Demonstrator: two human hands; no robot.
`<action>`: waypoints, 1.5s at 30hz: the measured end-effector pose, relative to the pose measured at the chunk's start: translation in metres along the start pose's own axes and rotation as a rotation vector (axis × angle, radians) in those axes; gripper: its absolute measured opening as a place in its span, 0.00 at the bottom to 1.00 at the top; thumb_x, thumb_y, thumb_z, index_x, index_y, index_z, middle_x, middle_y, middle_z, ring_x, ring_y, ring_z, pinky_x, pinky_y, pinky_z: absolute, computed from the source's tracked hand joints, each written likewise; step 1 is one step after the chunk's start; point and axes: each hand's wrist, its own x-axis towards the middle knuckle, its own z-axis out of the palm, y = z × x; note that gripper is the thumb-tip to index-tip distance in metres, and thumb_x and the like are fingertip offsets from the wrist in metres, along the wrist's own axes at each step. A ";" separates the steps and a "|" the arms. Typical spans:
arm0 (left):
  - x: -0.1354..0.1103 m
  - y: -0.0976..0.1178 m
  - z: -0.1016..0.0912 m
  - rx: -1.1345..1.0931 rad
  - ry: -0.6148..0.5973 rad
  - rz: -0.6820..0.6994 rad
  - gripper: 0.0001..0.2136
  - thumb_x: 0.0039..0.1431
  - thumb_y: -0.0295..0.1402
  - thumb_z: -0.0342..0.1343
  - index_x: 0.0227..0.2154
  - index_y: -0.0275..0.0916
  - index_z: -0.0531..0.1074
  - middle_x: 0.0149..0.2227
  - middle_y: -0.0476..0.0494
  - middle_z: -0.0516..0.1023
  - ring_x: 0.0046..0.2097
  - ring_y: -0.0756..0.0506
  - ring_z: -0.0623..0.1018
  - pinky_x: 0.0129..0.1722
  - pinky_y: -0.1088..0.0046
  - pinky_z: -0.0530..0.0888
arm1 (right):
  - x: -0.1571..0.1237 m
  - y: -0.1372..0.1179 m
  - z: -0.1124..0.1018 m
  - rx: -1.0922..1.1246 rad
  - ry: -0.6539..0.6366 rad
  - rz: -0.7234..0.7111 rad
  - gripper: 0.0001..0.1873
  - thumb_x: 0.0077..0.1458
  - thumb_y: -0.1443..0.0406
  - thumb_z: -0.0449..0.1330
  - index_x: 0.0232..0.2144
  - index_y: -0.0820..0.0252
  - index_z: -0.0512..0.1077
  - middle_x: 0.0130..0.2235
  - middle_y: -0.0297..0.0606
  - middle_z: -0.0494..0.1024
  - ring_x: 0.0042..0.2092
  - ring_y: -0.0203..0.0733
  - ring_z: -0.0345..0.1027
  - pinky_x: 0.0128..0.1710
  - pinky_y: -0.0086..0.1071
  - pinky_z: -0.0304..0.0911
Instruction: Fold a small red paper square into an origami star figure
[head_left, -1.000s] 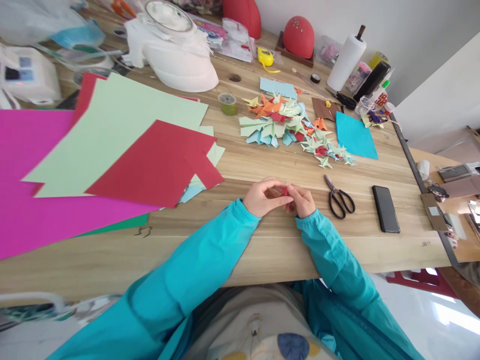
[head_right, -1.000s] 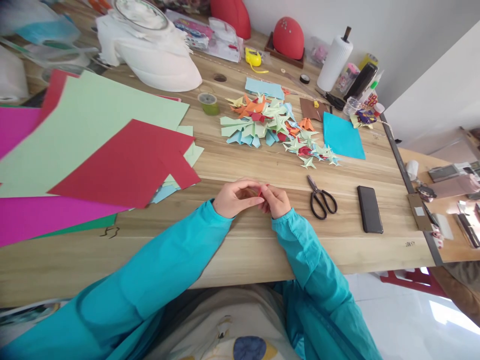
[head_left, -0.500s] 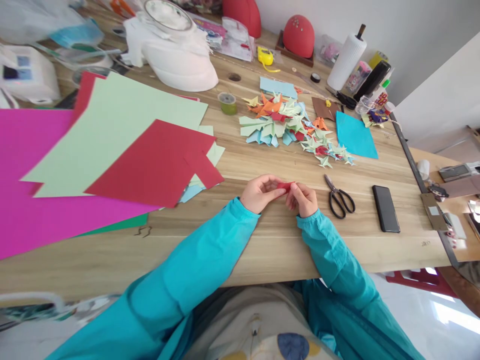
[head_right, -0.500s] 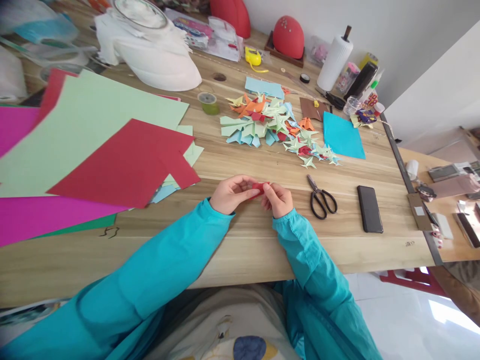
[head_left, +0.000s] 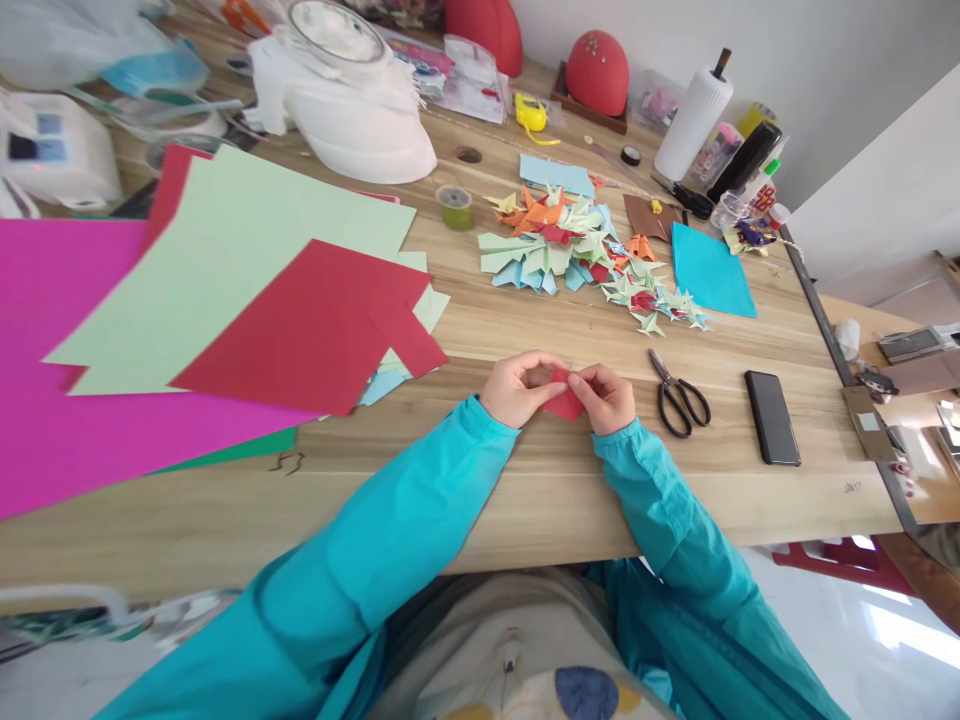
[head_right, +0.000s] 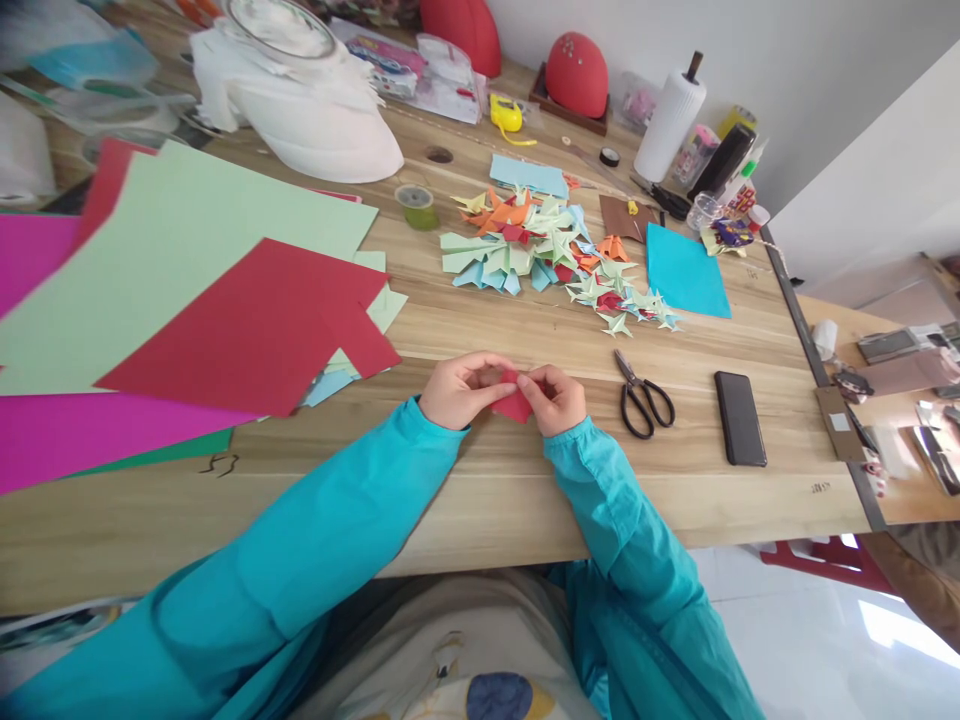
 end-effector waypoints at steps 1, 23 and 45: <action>0.000 0.001 0.000 0.013 0.013 0.017 0.13 0.40 0.36 0.63 0.30 0.35 0.73 0.28 0.44 0.77 0.27 0.49 0.74 0.26 0.74 0.71 | 0.000 -0.001 0.000 0.015 0.014 0.016 0.14 0.45 0.55 0.60 0.23 0.61 0.69 0.20 0.31 0.68 0.22 0.31 0.58 0.21 0.26 0.56; 0.001 0.001 0.001 -0.115 0.127 -0.071 0.14 0.34 0.37 0.65 0.28 0.36 0.77 0.32 0.42 0.80 0.36 0.42 0.78 0.38 0.64 0.75 | 0.000 -0.008 -0.002 0.234 -0.031 0.081 0.17 0.41 0.56 0.63 0.32 0.59 0.68 0.19 0.28 0.72 0.16 0.31 0.62 0.14 0.25 0.59; -0.002 0.006 0.001 -0.302 0.091 -0.170 0.15 0.34 0.35 0.66 0.29 0.35 0.78 0.33 0.42 0.79 0.34 0.43 0.77 0.29 0.67 0.76 | 0.005 0.001 -0.005 0.381 0.002 0.164 0.11 0.38 0.62 0.63 0.25 0.60 0.69 0.18 0.28 0.72 0.15 0.32 0.62 0.13 0.26 0.59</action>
